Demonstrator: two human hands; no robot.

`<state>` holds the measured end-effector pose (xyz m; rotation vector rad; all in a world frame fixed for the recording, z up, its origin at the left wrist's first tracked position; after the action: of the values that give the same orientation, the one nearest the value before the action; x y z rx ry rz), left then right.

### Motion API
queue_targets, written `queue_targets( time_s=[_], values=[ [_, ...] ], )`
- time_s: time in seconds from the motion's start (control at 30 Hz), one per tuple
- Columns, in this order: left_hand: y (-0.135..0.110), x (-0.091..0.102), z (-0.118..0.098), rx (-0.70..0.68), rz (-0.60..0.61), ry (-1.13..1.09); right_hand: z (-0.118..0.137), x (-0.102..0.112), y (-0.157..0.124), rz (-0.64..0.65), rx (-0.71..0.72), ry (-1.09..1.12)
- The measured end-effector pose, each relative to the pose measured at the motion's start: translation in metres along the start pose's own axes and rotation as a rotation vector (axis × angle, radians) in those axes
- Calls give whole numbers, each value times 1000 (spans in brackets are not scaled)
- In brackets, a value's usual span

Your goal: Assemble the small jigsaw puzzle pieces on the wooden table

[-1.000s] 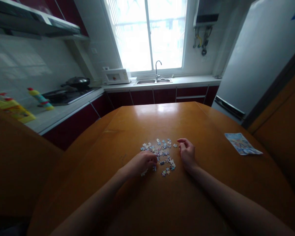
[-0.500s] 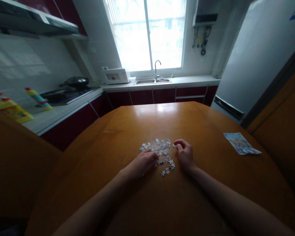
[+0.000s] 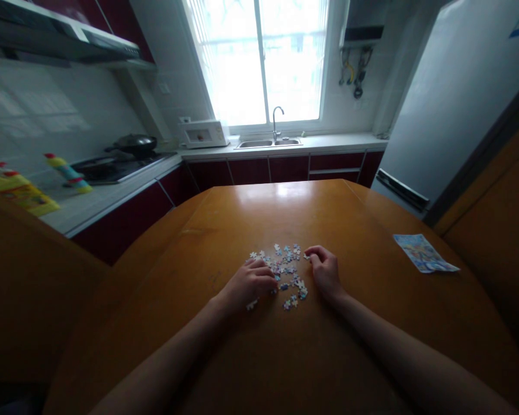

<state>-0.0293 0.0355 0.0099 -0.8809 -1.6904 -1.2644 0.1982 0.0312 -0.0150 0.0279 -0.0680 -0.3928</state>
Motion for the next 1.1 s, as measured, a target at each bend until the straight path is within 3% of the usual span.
queue_targets(
  time_s=[0.2,0.43,0.57,0.63,0.77,0.9,1.1],
  values=[
    [-11,13,22,271,-295,-79,0,0,-1,14,-8,-5],
    [-11,10,21,199,-199,-178,-4,-1,2,19,9,-5],
    [-8,8,16,217,-207,-174,-1,-3,-2,22,57,-52],
    [-5,9,12,227,-263,-164,6,-11,-11,109,169,-119],
    [-1,6,3,184,-379,-124,18,-33,-41,401,469,-299],
    [0,-1,-4,182,-373,-227,18,-38,-47,437,500,-262],
    [1,-2,-5,295,-389,-278,17,-37,-44,468,561,-229]
  ],
)
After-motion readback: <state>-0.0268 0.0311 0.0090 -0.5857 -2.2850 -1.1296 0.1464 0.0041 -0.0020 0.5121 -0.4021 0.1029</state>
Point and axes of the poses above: each hand's wrist, its own y-axis towards the middle knuckle, its own x-axis out of the back of the hand, z = x × y, the point moved 4 cm from there along y, towards the middle knuckle, and after that the axes turned 12 degrees about -x, right-handed, at the moved point
